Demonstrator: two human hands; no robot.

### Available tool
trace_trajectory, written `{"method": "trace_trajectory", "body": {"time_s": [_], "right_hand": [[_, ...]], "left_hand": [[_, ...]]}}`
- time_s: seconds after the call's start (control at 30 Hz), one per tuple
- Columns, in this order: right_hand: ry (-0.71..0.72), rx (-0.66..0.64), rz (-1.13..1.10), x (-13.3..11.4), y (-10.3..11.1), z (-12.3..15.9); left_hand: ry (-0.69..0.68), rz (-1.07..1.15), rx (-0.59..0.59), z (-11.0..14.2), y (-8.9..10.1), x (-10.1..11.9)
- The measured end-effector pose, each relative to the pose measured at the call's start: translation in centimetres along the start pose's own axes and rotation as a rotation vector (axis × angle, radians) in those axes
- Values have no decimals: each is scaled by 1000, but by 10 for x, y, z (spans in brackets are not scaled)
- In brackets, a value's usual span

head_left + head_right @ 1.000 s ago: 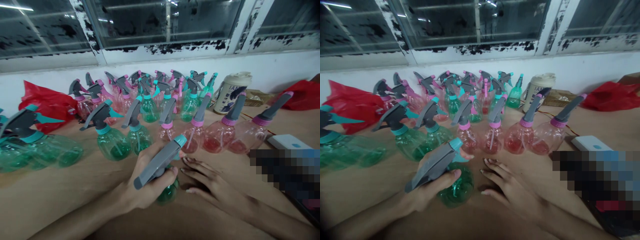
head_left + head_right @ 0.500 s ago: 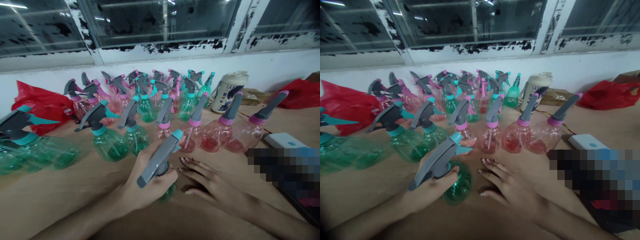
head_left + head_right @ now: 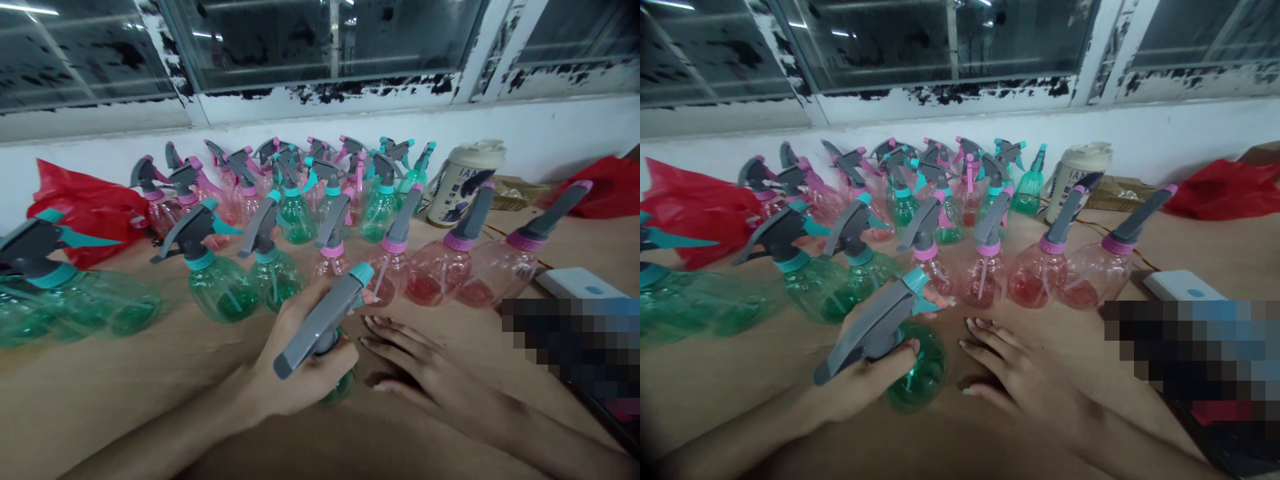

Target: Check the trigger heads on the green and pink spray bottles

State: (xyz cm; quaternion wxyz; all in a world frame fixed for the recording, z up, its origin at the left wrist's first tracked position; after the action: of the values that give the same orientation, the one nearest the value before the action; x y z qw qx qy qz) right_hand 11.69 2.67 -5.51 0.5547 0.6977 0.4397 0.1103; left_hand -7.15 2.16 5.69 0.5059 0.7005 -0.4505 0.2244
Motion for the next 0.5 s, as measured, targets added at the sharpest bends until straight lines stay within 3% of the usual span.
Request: {"method": "trace_trajectory", "body": {"time_s": [0.5], "right_hand": [[8, 23, 8, -3, 1, -1]], "left_hand": [[42, -16, 31, 0, -1, -3]]}}
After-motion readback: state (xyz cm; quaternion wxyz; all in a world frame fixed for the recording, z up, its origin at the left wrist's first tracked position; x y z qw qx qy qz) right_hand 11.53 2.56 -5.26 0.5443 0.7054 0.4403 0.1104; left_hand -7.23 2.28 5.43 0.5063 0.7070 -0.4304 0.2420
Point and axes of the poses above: each hand's wrist, its own z-axis away from the middle knuckle, its own y-axis out of the back of the hand, x = y × z, the point moved 3 cm from there along -z, towards the middle knuckle, and after that the axes turned 9 degrees about x, right-handed, at the moved point
